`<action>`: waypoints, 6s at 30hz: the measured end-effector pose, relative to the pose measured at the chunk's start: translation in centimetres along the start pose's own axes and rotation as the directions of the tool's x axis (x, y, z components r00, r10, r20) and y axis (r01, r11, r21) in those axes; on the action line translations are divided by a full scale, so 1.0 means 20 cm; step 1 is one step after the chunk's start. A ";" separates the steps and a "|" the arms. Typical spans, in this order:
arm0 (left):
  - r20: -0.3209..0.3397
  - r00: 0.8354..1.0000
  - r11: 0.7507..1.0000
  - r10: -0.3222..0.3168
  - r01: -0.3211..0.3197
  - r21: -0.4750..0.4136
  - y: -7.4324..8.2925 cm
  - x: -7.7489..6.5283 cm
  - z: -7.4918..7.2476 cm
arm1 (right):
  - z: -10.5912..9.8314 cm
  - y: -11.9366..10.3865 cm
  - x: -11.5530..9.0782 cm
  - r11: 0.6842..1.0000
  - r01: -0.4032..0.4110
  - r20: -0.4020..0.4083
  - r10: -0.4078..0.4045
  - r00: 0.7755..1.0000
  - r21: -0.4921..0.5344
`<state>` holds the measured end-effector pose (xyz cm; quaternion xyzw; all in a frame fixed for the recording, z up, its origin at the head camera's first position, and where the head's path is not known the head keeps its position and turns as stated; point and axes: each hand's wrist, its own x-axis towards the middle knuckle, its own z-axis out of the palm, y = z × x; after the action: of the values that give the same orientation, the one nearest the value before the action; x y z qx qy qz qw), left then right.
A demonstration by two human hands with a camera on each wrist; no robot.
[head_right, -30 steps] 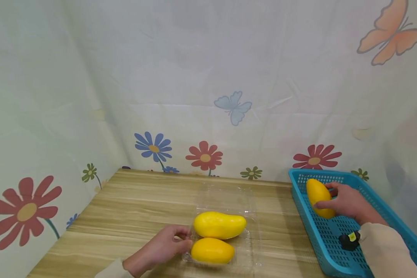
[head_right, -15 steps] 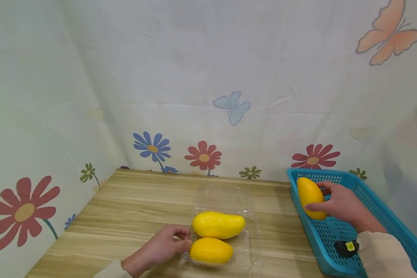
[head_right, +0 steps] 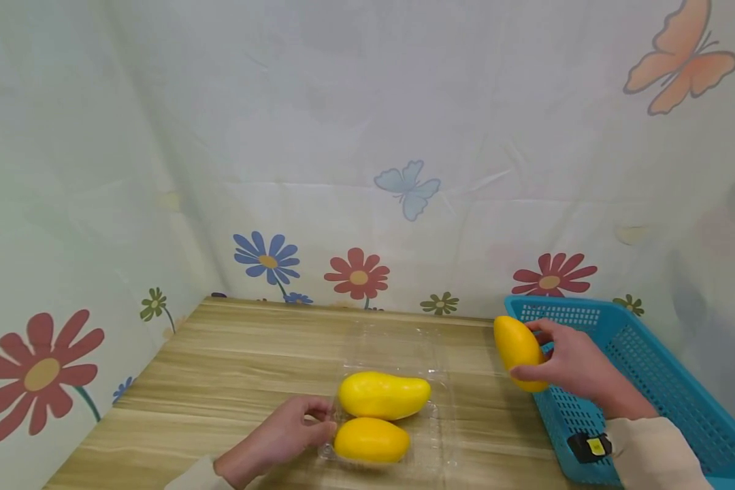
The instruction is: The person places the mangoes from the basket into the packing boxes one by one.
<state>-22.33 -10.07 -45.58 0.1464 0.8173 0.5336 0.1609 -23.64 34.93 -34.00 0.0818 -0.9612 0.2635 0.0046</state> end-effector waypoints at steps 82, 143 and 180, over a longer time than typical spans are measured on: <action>0.011 1.000 1.000 -0.001 0.000 0.025 -0.01 0.00 0.00 | 0.51 -0.44 0.01 0.748 0.620 0.401 -0.506 0.764 -0.237; 0.011 1.000 1.000 0.014 -0.014 0.015 0.01 0.00 0.00 | 0.46 -0.24 0.07 0.987 0.157 0.074 -0.158 0.985 0.016; 0.050 0.980 0.882 -0.194 0.196 -0.429 -0.06 0.45 -0.19 | 0.75 -0.08 0.27 0.354 -0.335 0.292 0.170 0.941 0.873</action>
<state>-32.17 -9.91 -46.33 0.0256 0.6887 0.6822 0.2442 -28.24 25.13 -45.89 -0.0586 -0.6562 0.7364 -0.1540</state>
